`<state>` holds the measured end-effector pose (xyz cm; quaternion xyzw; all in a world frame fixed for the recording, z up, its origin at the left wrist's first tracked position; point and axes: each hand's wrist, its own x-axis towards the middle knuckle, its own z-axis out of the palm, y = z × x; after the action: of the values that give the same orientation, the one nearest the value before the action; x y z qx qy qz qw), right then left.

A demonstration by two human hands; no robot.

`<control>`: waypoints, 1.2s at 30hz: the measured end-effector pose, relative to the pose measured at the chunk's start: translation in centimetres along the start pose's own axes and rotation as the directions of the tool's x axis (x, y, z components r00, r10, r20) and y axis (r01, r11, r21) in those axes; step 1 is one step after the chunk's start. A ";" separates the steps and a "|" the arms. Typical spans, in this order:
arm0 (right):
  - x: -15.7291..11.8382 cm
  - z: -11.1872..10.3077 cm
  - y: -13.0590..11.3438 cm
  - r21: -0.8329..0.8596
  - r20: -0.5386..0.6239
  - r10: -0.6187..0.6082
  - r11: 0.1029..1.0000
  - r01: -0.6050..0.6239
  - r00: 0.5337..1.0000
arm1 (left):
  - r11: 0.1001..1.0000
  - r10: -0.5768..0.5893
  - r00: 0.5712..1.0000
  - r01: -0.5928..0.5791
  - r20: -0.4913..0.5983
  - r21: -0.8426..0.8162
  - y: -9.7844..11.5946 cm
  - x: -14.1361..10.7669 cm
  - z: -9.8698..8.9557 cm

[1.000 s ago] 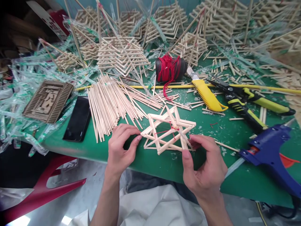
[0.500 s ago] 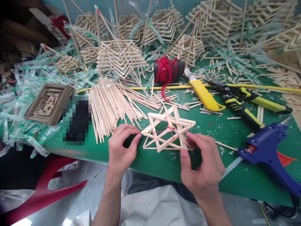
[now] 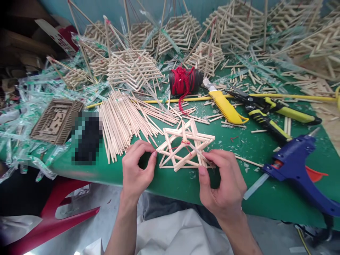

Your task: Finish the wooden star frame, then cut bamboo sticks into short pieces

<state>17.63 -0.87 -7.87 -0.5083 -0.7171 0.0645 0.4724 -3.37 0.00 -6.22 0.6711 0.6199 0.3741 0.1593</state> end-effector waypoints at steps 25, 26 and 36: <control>0.1 0.0 -0.1 0.040 0.018 0.008 0.999 -0.009 1.000 | 0.992 0.117 0.991 -0.120 0.058 0.049 -0.4 0.2 0.4; 0.1 0.0 -0.1 0.045 0.020 0.013 0.999 -0.014 1.000 | 0.992 0.113 0.991 -0.116 0.065 0.041 -0.4 0.2 0.3; 0.0 0.0 0.0 0.047 0.024 0.030 0.998 -0.031 0.999 | 0.975 -0.051 0.998 0.044 -0.030 -0.217 -0.8 -0.2 0.2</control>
<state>17.61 -0.80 -7.89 -0.5071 -0.7132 0.0946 0.4746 -3.79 0.03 -6.91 0.6281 0.5940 0.4472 0.2294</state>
